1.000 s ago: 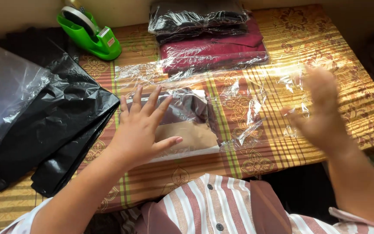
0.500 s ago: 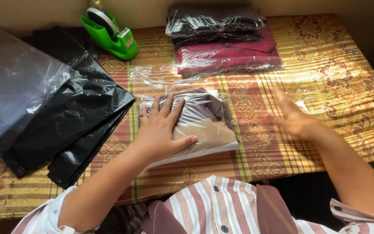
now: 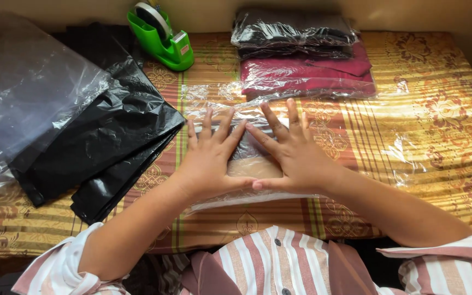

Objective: Packaging folded shirts into clear plastic bags and sealing them with tape.

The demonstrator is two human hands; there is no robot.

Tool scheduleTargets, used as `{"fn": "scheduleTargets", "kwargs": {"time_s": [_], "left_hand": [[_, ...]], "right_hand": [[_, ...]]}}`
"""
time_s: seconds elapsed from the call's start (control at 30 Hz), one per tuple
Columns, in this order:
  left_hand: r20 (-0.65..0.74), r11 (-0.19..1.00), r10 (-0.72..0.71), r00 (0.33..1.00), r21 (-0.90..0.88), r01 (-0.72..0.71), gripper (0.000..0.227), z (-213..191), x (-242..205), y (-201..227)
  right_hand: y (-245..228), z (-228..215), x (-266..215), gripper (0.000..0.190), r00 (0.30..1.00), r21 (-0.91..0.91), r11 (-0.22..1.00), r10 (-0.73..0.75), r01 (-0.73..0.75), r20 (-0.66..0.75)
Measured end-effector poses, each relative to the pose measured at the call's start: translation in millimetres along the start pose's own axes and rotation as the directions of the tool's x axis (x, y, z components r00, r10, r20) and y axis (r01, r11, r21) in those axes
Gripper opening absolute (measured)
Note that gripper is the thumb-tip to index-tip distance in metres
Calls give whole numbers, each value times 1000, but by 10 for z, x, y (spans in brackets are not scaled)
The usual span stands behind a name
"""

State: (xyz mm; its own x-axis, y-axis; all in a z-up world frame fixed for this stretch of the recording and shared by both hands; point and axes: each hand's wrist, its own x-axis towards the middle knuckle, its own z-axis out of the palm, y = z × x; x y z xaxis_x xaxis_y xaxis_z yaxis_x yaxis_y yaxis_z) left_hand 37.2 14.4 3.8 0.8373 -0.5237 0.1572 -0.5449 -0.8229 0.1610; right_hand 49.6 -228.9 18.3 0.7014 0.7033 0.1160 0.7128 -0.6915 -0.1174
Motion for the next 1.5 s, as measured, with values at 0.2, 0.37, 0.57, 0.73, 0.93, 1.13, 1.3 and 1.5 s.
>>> {"fn": "scheduleTargets", "kwargs": {"time_s": [0.2,0.37,0.57,0.73,0.93,1.13,1.3,1.5], "left_hand": [[176,990,-104,979,-80,120,125,-159,-19,100],[179,992,-105,978,-49,115,126,-140,3,82],[210,991,-118,971,-42,130,125,-191,48,101],[232,985,-129,964,-86,152,124,-272,52,85],[260,897,-183,948,-350,269,99,-458,40,-80],[336,948,-202,920,-170,269,80,-477,85,-273],[382,949,-240,892,-100,298,81,-447,110,-289],[-39,962,-236,971,-152,228,69,-521,343,-632]], "right_hand": [[-29,-55,96,141,981,150,985,59,-88,187],[-26,-26,108,145,981,103,992,57,-78,185],[18,31,115,144,976,101,991,63,-85,209],[122,-10,115,139,962,239,962,65,-131,266],[735,-40,-262,102,956,249,932,216,-263,200],[1531,-35,-999,96,797,-100,824,565,-558,213],[2171,147,-1495,100,623,-191,643,766,-741,158],[1883,-656,-1045,38,403,621,306,915,-722,17]]}}
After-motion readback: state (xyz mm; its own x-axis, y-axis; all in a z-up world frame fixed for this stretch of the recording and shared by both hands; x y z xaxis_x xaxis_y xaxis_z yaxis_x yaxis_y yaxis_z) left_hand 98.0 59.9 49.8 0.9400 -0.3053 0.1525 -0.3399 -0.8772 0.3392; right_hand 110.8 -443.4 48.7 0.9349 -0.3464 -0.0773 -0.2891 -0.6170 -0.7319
